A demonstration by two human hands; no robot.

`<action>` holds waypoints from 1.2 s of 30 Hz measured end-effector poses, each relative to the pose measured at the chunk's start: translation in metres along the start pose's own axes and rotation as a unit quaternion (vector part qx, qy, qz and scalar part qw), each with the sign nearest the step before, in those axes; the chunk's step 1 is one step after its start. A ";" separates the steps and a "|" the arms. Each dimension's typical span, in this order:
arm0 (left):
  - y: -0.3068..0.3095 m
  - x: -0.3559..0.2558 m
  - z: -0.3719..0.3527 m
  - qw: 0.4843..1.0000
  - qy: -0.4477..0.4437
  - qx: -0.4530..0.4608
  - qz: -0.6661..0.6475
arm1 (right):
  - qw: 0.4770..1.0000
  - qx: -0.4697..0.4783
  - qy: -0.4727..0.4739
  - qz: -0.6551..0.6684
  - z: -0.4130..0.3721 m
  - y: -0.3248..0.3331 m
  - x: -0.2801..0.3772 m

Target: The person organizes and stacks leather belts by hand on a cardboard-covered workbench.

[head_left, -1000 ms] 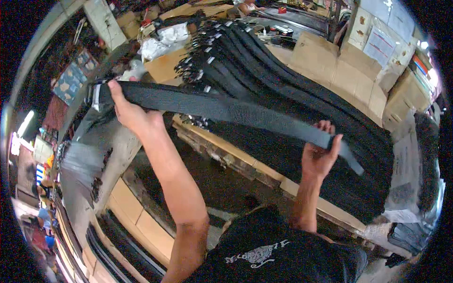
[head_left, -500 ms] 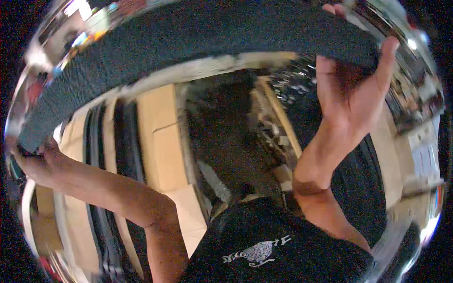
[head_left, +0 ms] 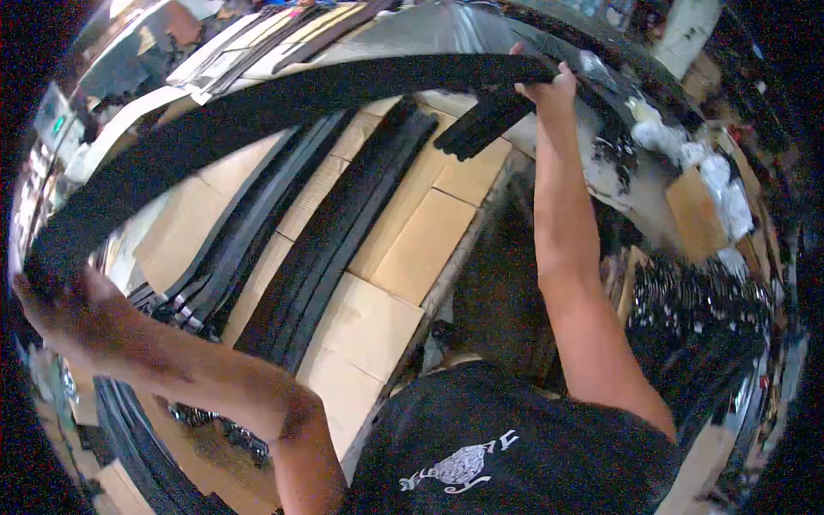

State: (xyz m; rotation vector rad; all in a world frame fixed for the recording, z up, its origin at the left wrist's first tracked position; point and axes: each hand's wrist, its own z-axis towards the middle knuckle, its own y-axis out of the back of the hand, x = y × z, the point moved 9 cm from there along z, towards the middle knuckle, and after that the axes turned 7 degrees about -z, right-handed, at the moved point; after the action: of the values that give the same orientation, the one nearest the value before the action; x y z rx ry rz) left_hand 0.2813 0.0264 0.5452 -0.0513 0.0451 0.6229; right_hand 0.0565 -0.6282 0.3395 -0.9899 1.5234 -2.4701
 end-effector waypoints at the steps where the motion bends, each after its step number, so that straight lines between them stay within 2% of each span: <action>1: 0.009 -0.006 -0.005 1.000 0.007 0.013 0.018 | 0.998 -0.059 -0.009 -0.011 0.018 0.024 -0.014; 2: 0.018 -0.013 -0.011 0.999 0.013 0.027 0.036 | 0.993 -0.118 -0.019 -0.021 0.035 0.049 -0.028; 4: 0.044 0.004 -0.037 0.997 0.079 0.014 -0.001 | 0.983 -0.171 -0.063 -0.010 0.060 0.070 -0.056; 6: 0.073 0.033 -0.070 0.964 0.215 -0.048 -0.152 | 0.971 -0.223 -0.075 -0.042 0.057 0.069 -0.068; 7: 0.088 0.046 -0.089 0.915 0.299 -0.124 -0.242 | 0.964 -0.248 -0.074 -0.069 0.053 0.069 -0.075; 9: 0.114 0.037 -0.120 0.870 0.388 -0.196 -0.232 | 0.966 -0.173 -0.173 -0.088 0.077 0.097 -0.089; 11: 0.132 0.030 -0.156 0.814 0.474 -0.253 -0.221 | 0.954 -0.145 -0.141 -0.221 0.109 0.160 -0.088; 12: 0.139 0.026 -0.180 0.780 0.517 -0.276 -0.219 | 0.953 -0.129 -0.112 -0.249 0.082 0.122 -0.088; 13: 0.145 0.016 -0.203 0.738 0.570 -0.309 -0.189 | 0.940 -0.189 -0.075 -0.275 0.074 0.133 -0.086; 14: 0.155 0.017 -0.220 0.750 0.578 -0.284 -0.150 | 0.938 -0.186 -0.179 -0.230 0.076 0.172 -0.107; 15: 0.166 0.017 -0.238 0.760 0.585 -0.259 -0.111 | 0.931 -0.215 -0.134 -0.261 0.072 0.181 -0.107; 16: 0.182 0.030 -0.271 0.736 0.610 -0.273 -0.111 | 0.904 -0.274 -0.175 -0.276 0.047 0.175 -0.122; 17: 0.192 0.033 -0.293 0.737 0.605 -0.286 -0.090 | 0.915 -0.222 -0.155 -0.297 0.066 0.228 -0.140; 18: 0.198 0.031 -0.325 0.726 0.596 -0.340 -0.055 | 0.886 -0.294 -0.171 -0.315 0.037 0.218 -0.160; 19: 0.202 0.036 -0.357 0.688 0.624 -0.369 -0.034 | 0.872 -0.320 -0.184 -0.321 0.024 0.242 -0.183; 20: 0.226 0.058 -0.416 0.686 0.642 -0.340 -0.046 | 0.857 -0.347 -0.197 -0.326 0.010 0.264 -0.205; 21: 0.229 0.055 -0.435 0.684 0.643 -0.344 -0.015 | 0.848 -0.321 -0.219 -0.360 0.043 0.377 -0.227; 22: 0.231 0.051 -0.454 0.682 0.644 -0.347 0.017 | 0.888 -0.261 -0.238 -0.294 0.043 0.390 -0.255; 23: 0.246 0.059 -0.486 0.644 0.633 -0.427 0.056 | 0.920 -0.201 -0.253 -0.223 0.034 0.386 -0.281; 24: 0.239 0.044 -0.471 0.627 0.640 -0.426 0.126 | 0.905 -0.247 -0.246 -0.246 0.013 0.371 -0.284; 25: 0.241 0.058 -0.479 0.672 0.610 -0.414 0.070 | 0.887 -0.292 -0.234 -0.269 -0.001 0.345 -0.280; 27: 0.243 0.065 -0.486 0.665 0.626 -0.405 0.051 | 0.835 -0.363 -0.206 -0.358 -0.019 0.287 -0.265; 30: 0.245 0.093 -0.511 0.651 0.632 -0.407 -0.098 | 0.822 -0.338 -0.225 -0.400 0.021 0.319 -0.280; 32: 0.238 0.100 -0.528 0.623 0.675 -0.384 -0.093 | 0.818 -0.311 -0.238 -0.420 0.042 0.340 -0.299; 35: 0.239 0.121 -0.604 0.556 0.720 -0.388 -0.149 | 0.806 -0.282 -0.259 -0.452 0.056 0.369 -0.322; 36: 0.244 0.123 -0.615 0.575 0.711 -0.387 -0.118 | 0.802 -0.275 -0.263 -0.461 0.060 0.372 -0.330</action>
State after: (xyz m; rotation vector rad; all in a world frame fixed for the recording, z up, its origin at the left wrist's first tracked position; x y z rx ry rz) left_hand 0.2225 0.2581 -0.0842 -1.4234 1.3390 0.1288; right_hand 0.2539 -0.7364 -0.1080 -2.7876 1.8104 -1.7336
